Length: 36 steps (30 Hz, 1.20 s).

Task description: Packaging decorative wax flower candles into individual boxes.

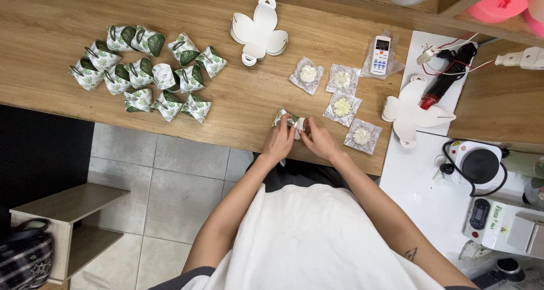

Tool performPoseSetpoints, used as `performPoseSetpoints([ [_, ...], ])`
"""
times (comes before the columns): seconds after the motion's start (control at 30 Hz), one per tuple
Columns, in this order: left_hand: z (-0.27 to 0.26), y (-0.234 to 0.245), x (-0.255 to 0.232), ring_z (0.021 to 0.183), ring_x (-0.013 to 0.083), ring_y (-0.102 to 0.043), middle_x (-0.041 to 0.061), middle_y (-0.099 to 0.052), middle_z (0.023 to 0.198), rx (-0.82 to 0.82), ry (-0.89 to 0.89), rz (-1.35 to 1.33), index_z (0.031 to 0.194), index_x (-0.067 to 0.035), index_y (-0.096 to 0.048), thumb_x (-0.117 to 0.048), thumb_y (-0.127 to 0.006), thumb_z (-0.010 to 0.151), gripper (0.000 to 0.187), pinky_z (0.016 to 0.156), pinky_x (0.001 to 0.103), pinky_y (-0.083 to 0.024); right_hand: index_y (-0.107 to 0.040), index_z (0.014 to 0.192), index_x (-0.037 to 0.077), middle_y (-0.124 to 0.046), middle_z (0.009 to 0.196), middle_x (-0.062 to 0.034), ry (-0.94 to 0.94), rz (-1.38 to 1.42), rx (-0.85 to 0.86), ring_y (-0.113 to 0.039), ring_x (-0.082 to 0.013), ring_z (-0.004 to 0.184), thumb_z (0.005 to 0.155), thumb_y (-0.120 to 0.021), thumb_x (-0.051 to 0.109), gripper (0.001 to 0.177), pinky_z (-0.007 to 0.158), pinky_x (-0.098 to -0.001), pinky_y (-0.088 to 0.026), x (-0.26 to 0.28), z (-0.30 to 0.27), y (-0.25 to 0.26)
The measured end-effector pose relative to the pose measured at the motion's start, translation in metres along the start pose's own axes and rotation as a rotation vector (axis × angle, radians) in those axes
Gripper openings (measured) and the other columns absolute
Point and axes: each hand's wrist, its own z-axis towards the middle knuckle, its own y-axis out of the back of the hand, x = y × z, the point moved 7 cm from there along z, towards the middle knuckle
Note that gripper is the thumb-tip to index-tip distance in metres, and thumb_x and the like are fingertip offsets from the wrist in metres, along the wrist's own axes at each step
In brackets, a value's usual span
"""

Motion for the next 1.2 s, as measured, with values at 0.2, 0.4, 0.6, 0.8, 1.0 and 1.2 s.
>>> performPoseSetpoints([
  [0.2, -0.007, 0.024, -0.017, 0.108, 0.0441, -0.062, 0.025, -0.060, 0.125, -0.020, -0.032, 0.043, 0.152, -0.014, -0.037, -0.024, -0.068, 0.095, 0.066, 0.086, 0.051, -0.054, -0.055, 0.108, 0.004, -0.074, 0.088, -0.0143, -0.081, 0.242, -0.071, -0.076, -0.0308, 0.075, 0.093, -0.065, 0.022, 0.025, 0.069, -0.0447, -0.059, -0.033, -0.013, -0.012],
  [0.4, 0.000, -0.019, 0.060, 0.085, 0.0264, -0.067, 0.020, -0.064, 0.106, -0.302, 0.422, -0.451, 0.132, 0.006, -0.038, -0.027, -0.080, 0.092, 0.067, 0.075, 0.036, -0.057, -0.065, 0.102, 0.007, -0.078, 0.088, -0.0116, -0.117, 0.118, 0.055, -0.075, -0.0276, 0.079, 0.099, -0.067, 0.030, 0.024, 0.074, -0.0403, -0.057, 0.010, -0.008, 0.007],
  [0.6, 0.033, -0.068, 0.093, 0.083, 0.0178, -0.069, 0.015, -0.072, 0.105, 0.035, 0.545, -0.502, 0.130, 0.003, -0.055, -0.027, -0.081, 0.089, 0.057, 0.072, 0.033, -0.057, -0.062, 0.143, 0.024, -0.063, 0.124, -0.0172, -0.034, -0.153, -0.105, -0.066, -0.0359, 0.110, 0.091, -0.060, 0.004, 0.056, 0.087, -0.0448, -0.056, 0.046, 0.024, 0.041],
  [0.8, 0.012, -0.082, 0.084, 0.098, 0.0308, -0.065, 0.017, -0.060, 0.116, 0.007, 0.116, -0.414, 0.132, 0.001, -0.040, -0.007, -0.073, 0.075, 0.066, 0.078, 0.041, -0.055, -0.076, 0.110, 0.023, -0.055, 0.144, -0.0141, 0.398, -0.252, -0.145, -0.058, -0.0355, 0.127, 0.079, -0.079, 0.013, 0.032, 0.103, -0.0433, -0.050, 0.052, 0.055, 0.012],
  [1.0, -0.021, -0.031, 0.002, 0.110, 0.0373, -0.059, 0.020, -0.054, 0.124, 0.106, -0.025, 0.351, 0.137, -0.005, -0.054, -0.008, -0.069, 0.090, 0.049, 0.093, 0.048, -0.048, -0.074, 0.112, 0.016, -0.062, 0.125, -0.0111, 0.266, -0.284, -0.094, -0.061, -0.0324, 0.118, 0.063, -0.079, 0.009, 0.050, 0.099, -0.0461, -0.050, 0.069, 0.056, 0.029],
  [1.2, -0.023, -0.024, -0.035, 0.120, 0.0353, -0.049, 0.017, -0.054, 0.120, 0.089, -0.189, 0.461, 0.125, -0.002, -0.059, -0.011, -0.072, 0.079, 0.048, 0.095, 0.048, -0.045, -0.066, 0.122, 0.021, -0.062, 0.118, -0.0087, 0.218, -0.422, -0.121, -0.066, -0.0303, 0.108, 0.078, -0.073, 0.004, 0.047, 0.092, -0.0463, -0.052, 0.045, 0.079, 0.031],
])
